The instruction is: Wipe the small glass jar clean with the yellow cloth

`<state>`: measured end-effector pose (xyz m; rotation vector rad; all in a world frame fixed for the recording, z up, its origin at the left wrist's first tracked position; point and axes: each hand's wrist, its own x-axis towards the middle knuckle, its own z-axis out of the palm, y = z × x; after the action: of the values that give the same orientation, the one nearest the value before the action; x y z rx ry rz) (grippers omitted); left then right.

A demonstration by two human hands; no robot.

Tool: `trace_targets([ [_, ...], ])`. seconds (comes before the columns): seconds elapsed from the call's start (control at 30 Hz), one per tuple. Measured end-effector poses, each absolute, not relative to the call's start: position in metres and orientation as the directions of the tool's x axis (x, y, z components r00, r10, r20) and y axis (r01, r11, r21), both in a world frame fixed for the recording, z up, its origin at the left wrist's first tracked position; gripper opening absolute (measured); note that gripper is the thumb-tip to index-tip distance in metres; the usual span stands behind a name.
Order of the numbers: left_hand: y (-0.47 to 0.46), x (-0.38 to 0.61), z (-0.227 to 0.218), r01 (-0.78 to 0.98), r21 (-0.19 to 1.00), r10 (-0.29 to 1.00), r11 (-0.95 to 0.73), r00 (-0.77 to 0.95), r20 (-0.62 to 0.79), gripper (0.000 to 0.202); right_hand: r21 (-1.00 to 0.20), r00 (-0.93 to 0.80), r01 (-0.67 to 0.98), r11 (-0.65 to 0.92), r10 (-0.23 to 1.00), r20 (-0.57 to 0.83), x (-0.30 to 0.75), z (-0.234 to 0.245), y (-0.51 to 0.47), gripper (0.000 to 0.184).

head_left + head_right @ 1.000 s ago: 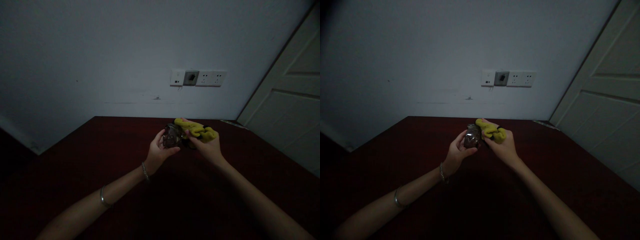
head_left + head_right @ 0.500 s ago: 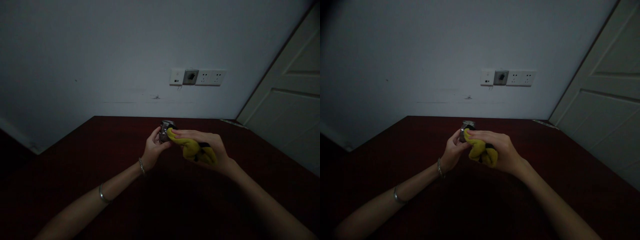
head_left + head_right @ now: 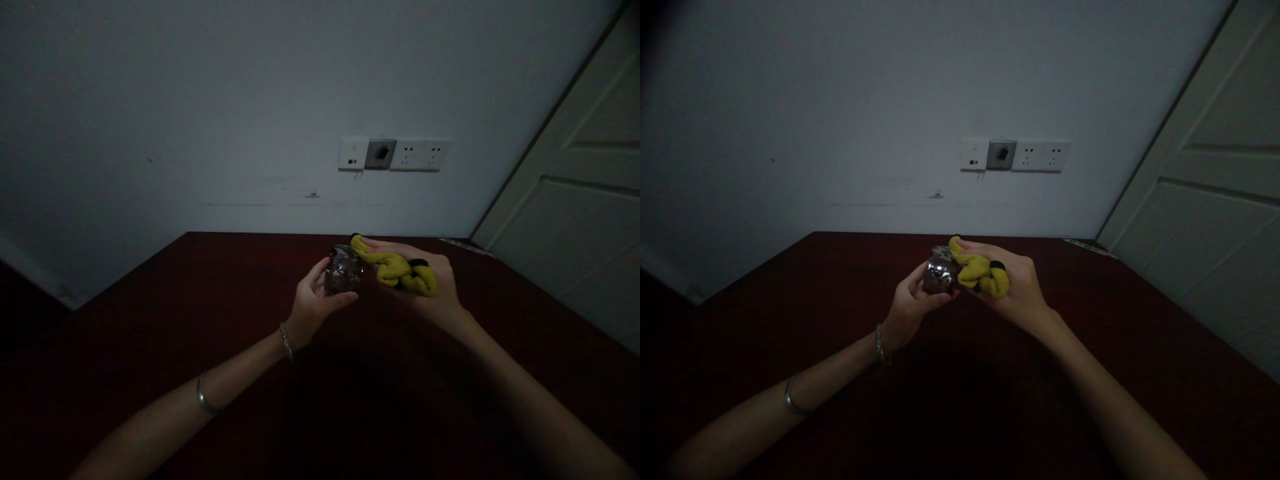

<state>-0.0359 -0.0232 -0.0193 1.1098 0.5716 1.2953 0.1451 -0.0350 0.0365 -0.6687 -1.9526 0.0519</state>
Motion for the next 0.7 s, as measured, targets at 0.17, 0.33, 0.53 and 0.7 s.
trace_targets([
  [0.17, -0.022, -0.035, -0.020, -0.462, 0.882, 0.954, -0.091, 0.213, 0.209, 0.080, -0.308, -0.334, 0.401, 0.863, 0.451, 0.828, 0.143, 0.035, -0.037, 0.029],
  [0.33, -0.021, -0.035, -0.021, -0.456, 0.878, 0.956, -0.143, 0.167, 0.242, 0.073, -0.338, -0.322, 0.377, 0.862, 0.464, 0.825, 0.139, 0.033, -0.038, 0.028],
  [0.53, -0.012, -0.039, -0.027, -0.456, 0.872, 0.952, -0.180, 0.143, 0.271, 0.066, -0.585, -0.287, 0.274, 0.763, 0.646, 0.708, 0.137, 0.036, -0.041, 0.012],
  [0.7, -0.002, -0.044, -0.037, -0.412, 0.888, 0.957, -0.205, 0.106, 0.270, 0.083, -0.516, -0.235, 0.367, 0.774, 0.614, 0.754, 0.147, 0.042, -0.042, 0.020],
])
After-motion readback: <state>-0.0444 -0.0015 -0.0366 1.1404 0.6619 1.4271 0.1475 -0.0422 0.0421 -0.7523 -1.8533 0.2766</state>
